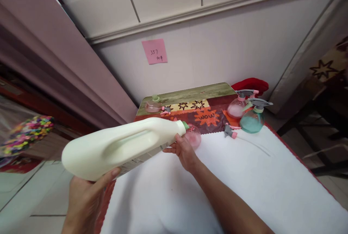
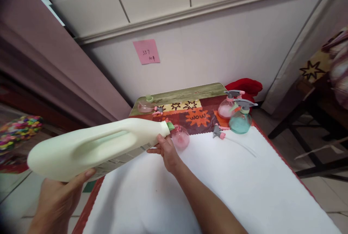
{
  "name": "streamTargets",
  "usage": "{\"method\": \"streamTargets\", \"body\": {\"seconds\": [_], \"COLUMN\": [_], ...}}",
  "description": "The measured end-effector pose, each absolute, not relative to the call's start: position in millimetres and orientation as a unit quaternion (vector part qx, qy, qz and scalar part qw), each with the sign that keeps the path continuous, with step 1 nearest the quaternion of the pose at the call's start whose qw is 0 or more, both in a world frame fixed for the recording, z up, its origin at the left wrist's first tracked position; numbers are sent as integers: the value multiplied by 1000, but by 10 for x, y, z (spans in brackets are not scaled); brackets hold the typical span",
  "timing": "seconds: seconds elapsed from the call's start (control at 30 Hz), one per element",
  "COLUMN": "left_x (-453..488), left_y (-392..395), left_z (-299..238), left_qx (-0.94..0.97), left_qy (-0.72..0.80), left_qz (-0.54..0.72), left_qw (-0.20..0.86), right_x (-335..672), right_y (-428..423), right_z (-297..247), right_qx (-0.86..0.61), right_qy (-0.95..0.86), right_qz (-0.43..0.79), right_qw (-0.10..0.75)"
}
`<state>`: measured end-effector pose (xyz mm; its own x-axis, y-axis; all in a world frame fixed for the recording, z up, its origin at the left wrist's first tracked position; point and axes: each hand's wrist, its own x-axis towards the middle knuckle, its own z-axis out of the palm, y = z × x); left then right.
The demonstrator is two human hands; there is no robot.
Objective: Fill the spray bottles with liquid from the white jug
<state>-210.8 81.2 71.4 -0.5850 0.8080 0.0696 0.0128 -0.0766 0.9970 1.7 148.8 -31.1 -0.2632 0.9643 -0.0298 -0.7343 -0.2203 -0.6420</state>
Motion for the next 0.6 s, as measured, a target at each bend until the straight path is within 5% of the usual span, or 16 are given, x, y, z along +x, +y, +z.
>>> {"method": "streamTargets", "body": {"seconds": [0.6], "left_x": [-2213], "left_y": [812], "left_z": [673], "left_qx": [394], "left_qy": [618], "left_qz": [626], "left_qw": [266], "right_x": [16], "right_y": [1479], "right_z": [-308], "right_qx": [-207], "right_qy": [-260], "right_qz": [755], "right_qw": [566]}}
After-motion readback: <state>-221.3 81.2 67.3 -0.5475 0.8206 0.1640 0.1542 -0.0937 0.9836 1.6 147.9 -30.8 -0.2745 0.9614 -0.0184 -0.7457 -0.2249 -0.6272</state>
